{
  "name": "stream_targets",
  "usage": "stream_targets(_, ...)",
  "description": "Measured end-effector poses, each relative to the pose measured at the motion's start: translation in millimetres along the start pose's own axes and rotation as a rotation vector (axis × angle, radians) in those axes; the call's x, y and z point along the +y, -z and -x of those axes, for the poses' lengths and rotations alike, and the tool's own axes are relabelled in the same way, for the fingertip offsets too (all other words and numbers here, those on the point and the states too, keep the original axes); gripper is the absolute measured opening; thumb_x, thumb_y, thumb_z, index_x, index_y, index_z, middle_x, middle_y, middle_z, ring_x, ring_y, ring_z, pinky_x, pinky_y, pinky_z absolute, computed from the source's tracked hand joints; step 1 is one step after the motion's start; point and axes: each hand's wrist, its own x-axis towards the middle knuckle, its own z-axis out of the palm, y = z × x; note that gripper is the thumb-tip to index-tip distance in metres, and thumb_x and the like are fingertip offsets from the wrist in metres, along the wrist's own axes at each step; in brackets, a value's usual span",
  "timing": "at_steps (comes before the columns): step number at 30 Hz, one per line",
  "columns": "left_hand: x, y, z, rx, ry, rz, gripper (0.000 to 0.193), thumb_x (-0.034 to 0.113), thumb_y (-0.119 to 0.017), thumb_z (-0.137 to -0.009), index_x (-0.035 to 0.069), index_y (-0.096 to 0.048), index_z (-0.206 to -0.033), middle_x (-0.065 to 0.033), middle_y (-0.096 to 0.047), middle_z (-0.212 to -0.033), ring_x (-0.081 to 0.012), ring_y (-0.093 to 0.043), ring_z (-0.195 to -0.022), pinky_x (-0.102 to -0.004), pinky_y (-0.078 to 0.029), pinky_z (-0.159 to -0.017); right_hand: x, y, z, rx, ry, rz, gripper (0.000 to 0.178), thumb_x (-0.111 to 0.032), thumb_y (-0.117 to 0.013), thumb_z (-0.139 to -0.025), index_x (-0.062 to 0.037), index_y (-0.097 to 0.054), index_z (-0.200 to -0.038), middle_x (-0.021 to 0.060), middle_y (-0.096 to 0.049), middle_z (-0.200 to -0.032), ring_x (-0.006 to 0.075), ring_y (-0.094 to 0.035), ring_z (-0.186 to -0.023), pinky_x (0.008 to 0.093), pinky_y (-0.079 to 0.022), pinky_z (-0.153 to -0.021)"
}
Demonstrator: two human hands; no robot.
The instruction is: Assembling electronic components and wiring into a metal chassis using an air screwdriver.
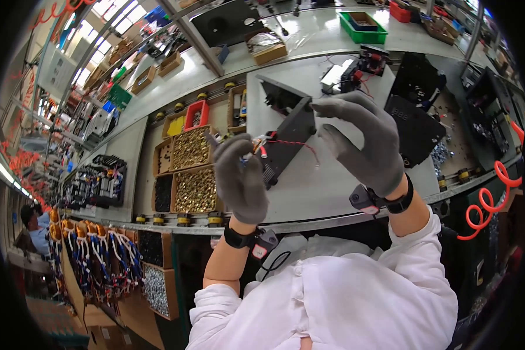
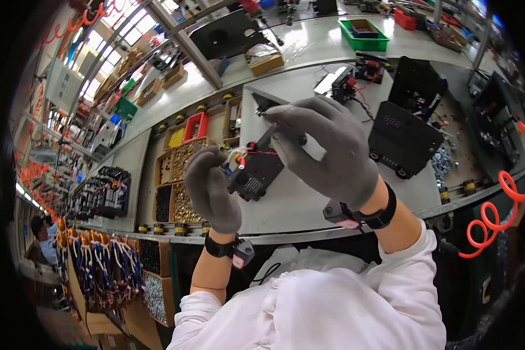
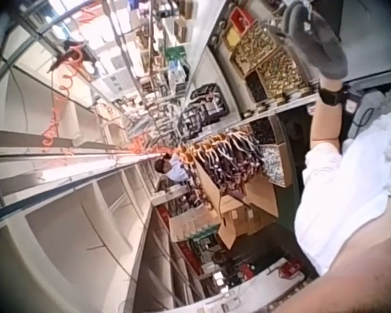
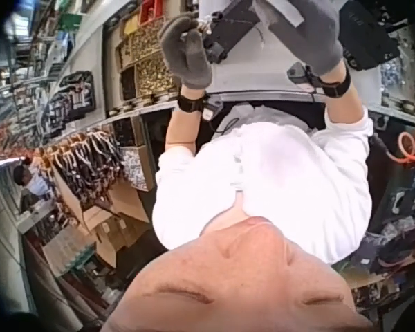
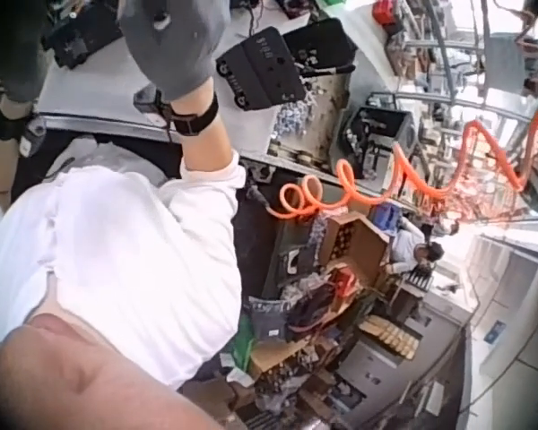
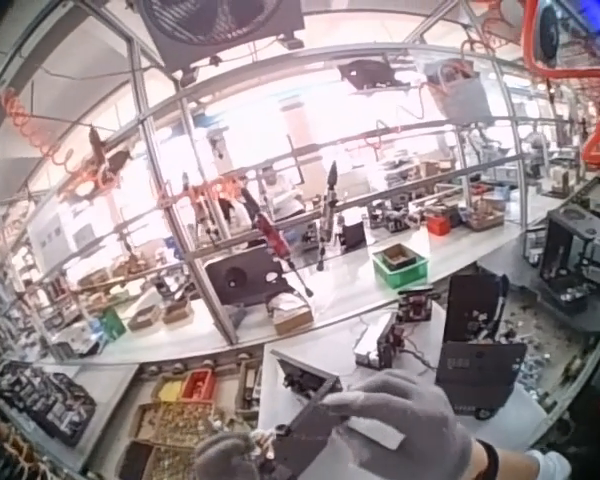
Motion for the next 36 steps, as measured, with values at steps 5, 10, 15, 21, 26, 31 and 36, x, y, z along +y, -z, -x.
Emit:
stream_targets(5, 13, -131, 14, -0.506, 0.201, 0.169, 0.066, 0.016, -0.073, -0.082, 0.0, -0.043, -0.138, -0.0163, -0.053, -0.13, -0.0231, -0.06, -0.108, -0.0337, -0.049, -0.096, -10, 83, 60, 0.296, -0.319, 0.027, 0.021, 0.002, -0.062, -0.083, 0.0039, -0.067, -0.104, 0.0098, -0.067, -0.091, 0.0149, -0.062, -0.084, 0.0261, -0.049, -0.075)
stream_targets(10, -38, -245, 0, -0.868, 0.735, 0.624, 0.062, 0.013, -0.073, -0.08, -0.002, -0.048, -0.134, -0.013, -0.064, -0.118, -0.0228, -0.063, -0.104, -0.0326, -0.052, -0.088, 0, 144, 109, 0.599, -0.651, -0.004, 0.024, -0.009, -0.058, -0.092, 0.0035, -0.066, -0.11, 0.0054, -0.066, -0.098, 0.0119, -0.059, -0.093, 0.0259, -0.045, -0.087)
stream_targets(15, -56, -234, 9, -0.941, 0.982, 0.888, 0.037, 0.01, -0.071, -0.085, -0.001, -0.064, -0.119, -0.0066, -0.067, -0.108, -0.0134, -0.062, -0.099, -0.0281, -0.051, -0.085, 35, 166, 134, 0.632, -0.768, 0.082, 0.031, -0.013, -0.061, -0.09, 0.0009, -0.064, -0.118, 0.0064, -0.064, -0.113, 0.014, -0.058, -0.103, 0.028, -0.044, -0.092)
stream_targets(21, -62, -141, 17, -0.979, 1.036, 0.818, 0.032, 0.011, -0.068, -0.082, -0.003, -0.065, -0.111, -0.0075, -0.07, -0.101, -0.015, -0.066, -0.085, -0.0269, -0.053, -0.077, 54, 150, 122, -0.051, -0.307, 0.96, 0.042, -0.023, -0.072, -0.073, -0.0078, -0.07, -0.113, 0.0133, -0.061, -0.125, 0.0295, -0.052, -0.123, 0.0429, -0.029, -0.113)
stream_targets(26, -79, -69, 12, -1.107, 0.917, 0.543, 0.056, 0.045, -0.066, -0.085, -0.003, -0.063, -0.114, -0.0088, -0.07, -0.097, -0.0179, -0.068, -0.082, -0.0282, -0.053, -0.076, 58, 83, 118, -0.728, -0.713, 0.794, 0.037, -0.035, -0.067, -0.078, -0.0092, -0.066, -0.104, 0.0131, -0.068, -0.098, 0.0303, -0.059, -0.11, 0.0448, -0.039, -0.101)
stream_targets(31, -92, -51, 3, -0.878, 1.088, 0.838, 0.094, 0.079, -0.044, -0.084, -0.003, -0.053, -0.131, -0.0155, -0.063, -0.118, -0.0238, -0.063, -0.103, -0.0368, -0.051, -0.087, 61, 52, 137, -0.551, -0.709, 0.453, 0.028, -0.023, -0.071, -0.074, -0.0054, -0.064, -0.094, 0.0145, -0.066, -0.08, 0.0336, -0.064, -0.079, 0.0426, -0.05, -0.068)
stream_targets(36, -94, -73, -29, -1.215, 0.872, 0.766, 0.1, 0.07, -0.058, -0.082, -0.004, -0.036, -0.145, -0.02, -0.047, -0.142, -0.0262, -0.055, -0.12, -0.0376, -0.045, -0.099, 55, 35, 133, -0.141, -0.169, 0.306, 0.036, -0.008, -0.072, -0.064, -0.0057, -0.066, -0.099, 0.0113, -0.065, -0.082, 0.0305, -0.064, -0.079, 0.0428, -0.049, -0.067)
